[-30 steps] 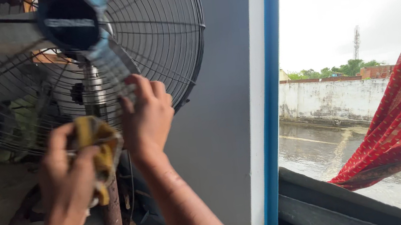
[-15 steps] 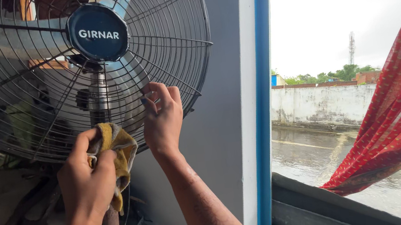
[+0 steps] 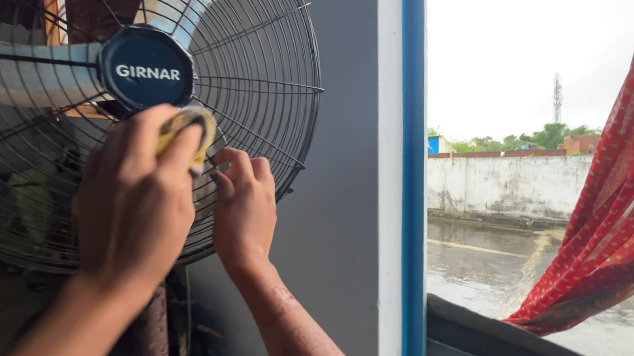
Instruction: The person wipes the front grill of a standing fan using a yellow cloth. They systematically clean the metal bars and the central hub while holding the grill with their other hand.
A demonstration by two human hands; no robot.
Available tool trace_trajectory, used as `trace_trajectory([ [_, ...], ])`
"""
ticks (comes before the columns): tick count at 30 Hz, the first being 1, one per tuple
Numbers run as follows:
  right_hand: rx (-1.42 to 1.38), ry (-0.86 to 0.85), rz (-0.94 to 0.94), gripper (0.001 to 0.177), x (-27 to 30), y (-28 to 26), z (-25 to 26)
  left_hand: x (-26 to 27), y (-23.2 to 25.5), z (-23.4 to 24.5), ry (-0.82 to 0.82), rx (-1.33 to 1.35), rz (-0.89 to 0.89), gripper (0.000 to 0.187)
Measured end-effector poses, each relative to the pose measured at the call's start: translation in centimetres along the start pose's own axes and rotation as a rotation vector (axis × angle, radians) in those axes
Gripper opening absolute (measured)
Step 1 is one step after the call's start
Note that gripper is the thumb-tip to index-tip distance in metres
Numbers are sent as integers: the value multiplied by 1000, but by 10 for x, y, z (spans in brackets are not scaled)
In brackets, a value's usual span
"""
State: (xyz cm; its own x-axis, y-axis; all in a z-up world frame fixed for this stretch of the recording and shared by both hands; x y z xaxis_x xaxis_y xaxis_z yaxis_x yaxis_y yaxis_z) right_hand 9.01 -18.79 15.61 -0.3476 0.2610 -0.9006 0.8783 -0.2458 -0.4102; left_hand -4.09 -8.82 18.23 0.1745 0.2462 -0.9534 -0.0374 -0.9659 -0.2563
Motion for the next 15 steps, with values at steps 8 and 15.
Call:
trace_trajectory([
  [8, 153, -10, 102, 22, 2, -9, -12, 14, 26, -21, 174, -486, -447, 32],
  [15, 130, 6, 181, 22, 13, -27, -12, 41, -14, -20, 66, -538, -523, 30],
])
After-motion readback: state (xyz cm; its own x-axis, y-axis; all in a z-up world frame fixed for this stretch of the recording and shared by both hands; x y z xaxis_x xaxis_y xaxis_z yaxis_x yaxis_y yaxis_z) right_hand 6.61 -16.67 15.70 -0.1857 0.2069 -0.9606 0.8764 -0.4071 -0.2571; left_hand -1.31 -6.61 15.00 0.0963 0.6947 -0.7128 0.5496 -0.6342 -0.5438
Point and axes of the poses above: each hand's wrist, its own x-axis away from the middle knuckle, its own z-axis out of the back of the hand, y = z × x, the point moved 10 cm from there along -x, towards the middle knuckle, and after that the axes turned 10 degrees about -x, right-handed, at the moved point
